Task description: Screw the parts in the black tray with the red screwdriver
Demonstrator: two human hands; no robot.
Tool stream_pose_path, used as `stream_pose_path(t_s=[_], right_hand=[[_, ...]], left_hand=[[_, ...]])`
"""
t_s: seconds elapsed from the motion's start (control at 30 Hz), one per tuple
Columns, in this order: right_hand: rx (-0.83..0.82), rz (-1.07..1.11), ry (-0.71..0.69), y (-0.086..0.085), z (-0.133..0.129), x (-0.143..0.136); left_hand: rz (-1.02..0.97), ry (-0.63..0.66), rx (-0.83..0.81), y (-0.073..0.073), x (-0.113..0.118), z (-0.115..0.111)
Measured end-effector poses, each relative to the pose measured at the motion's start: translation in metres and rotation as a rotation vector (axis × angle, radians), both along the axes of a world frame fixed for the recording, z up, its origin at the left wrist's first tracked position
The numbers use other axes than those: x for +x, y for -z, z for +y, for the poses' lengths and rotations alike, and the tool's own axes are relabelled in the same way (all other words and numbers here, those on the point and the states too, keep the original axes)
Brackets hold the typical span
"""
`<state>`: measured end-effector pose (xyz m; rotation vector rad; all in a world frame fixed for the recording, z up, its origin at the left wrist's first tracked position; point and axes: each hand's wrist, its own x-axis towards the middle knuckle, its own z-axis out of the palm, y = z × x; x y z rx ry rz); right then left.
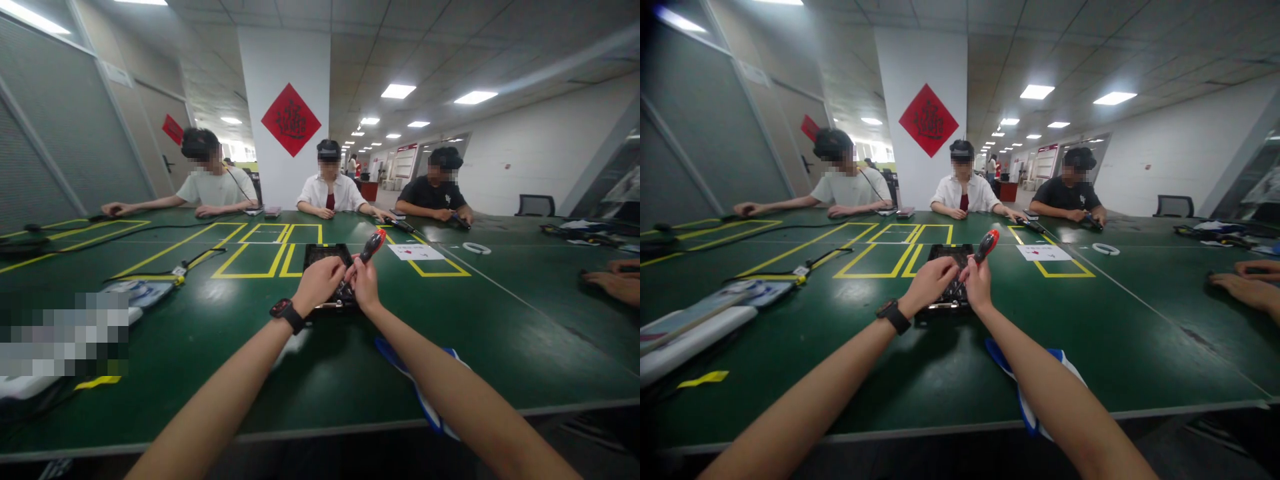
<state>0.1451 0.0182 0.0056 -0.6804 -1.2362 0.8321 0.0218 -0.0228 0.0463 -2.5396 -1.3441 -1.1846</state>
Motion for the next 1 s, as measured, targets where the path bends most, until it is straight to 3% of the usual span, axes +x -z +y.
stream_pose_path(t_s=[0.13,0.23,0.33,1.0], right_hand=[[0.028,0.027,0.006,-0.001,-0.001,-0.003],[0.035,0.038,0.019,0.001,0.000,-0.004],[0.042,0.039,0.030,0.004,0.003,-0.004],[0.014,0.044,0.043,0.004,0.002,-0.004]], left_hand=[[-0.130,0.037,-0.285,0.029,-0.030,0.045],[-0.141,0.088,-0.396,0.048,-0.042,0.052],[-0.153,0.122,-0.449,0.058,-0.044,0.050],[-0.163,0.167,-0.435,0.062,-0.043,0.047]])
